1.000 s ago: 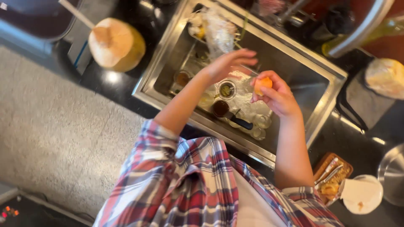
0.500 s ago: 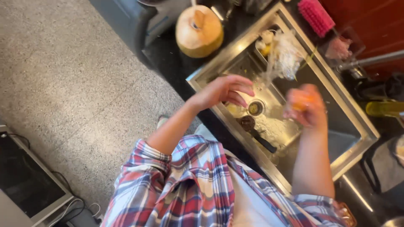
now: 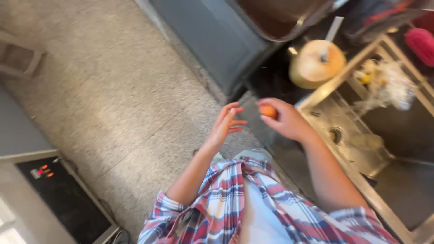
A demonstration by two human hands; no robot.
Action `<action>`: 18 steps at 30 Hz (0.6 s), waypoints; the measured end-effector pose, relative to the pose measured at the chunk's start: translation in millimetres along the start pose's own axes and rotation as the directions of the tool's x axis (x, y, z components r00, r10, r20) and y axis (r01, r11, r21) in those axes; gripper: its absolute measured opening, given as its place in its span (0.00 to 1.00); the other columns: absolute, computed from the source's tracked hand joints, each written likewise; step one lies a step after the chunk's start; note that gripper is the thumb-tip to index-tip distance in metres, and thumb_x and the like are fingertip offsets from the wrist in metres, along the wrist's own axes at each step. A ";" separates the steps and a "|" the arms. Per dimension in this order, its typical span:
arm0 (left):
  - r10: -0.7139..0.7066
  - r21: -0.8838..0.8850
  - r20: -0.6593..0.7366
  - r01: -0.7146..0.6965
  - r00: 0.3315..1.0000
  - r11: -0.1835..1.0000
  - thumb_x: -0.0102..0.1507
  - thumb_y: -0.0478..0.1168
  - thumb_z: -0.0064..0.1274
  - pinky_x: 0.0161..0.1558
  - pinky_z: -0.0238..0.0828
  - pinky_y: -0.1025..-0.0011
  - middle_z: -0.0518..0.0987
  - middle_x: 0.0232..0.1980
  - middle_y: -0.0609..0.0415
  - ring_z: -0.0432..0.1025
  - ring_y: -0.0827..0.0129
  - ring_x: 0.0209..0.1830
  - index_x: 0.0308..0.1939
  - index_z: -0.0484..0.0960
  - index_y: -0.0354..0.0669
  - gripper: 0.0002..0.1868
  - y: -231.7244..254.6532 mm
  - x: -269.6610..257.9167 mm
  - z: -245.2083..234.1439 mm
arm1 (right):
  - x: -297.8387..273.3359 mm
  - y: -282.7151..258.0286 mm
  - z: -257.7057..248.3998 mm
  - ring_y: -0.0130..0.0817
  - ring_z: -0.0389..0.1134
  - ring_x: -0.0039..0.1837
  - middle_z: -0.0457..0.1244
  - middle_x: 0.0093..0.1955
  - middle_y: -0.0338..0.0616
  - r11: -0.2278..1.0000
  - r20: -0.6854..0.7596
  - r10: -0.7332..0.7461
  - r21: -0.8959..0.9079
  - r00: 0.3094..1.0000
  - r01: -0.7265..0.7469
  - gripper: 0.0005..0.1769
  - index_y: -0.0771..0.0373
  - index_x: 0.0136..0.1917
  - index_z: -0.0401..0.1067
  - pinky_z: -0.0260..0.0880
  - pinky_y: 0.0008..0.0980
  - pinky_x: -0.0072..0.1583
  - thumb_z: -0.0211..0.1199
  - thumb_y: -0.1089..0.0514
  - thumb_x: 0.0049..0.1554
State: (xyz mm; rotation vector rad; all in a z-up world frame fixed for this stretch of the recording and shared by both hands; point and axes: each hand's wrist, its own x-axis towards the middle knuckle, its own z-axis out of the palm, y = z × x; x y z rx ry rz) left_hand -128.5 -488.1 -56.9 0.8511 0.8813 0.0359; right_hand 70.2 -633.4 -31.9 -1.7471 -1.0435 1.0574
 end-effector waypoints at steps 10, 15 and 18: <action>0.220 -0.093 -0.496 -0.304 0.840 0.948 0.72 0.50 0.46 0.42 0.76 0.68 0.77 0.49 0.51 0.73 0.70 0.45 0.62 0.73 0.45 0.19 53.0 -0.4 -241.2 | 195.0 -104.2 160.6 0.38 0.72 0.58 0.64 0.65 0.48 0.965 0.204 -0.256 0.106 0.945 0.239 0.28 0.62 0.66 0.66 0.71 0.33 0.61 0.69 0.62 0.52; 0.172 -0.532 -0.462 -0.427 0.870 0.731 0.72 0.51 0.38 0.38 0.71 0.68 0.78 0.47 0.47 0.71 0.65 0.37 0.61 0.74 0.40 0.22 99.8 33.5 -361.5 | 306.3 -76.0 176.3 0.33 0.71 0.44 0.67 0.45 0.43 0.964 0.057 -0.198 -0.169 0.979 0.205 0.08 0.59 0.49 0.69 0.74 0.34 0.53 0.68 0.61 0.58; 0.296 -0.392 -0.505 -0.521 0.811 0.758 0.72 0.48 0.35 0.44 0.71 0.66 0.78 0.52 0.47 0.72 0.65 0.41 0.66 0.71 0.42 0.23 156.6 50.4 -394.7 | 378.2 -108.2 179.2 0.34 0.69 0.50 0.63 0.60 0.44 0.949 0.090 -0.315 0.044 0.945 0.312 0.24 0.60 0.62 0.68 0.70 0.34 0.51 0.63 0.61 0.51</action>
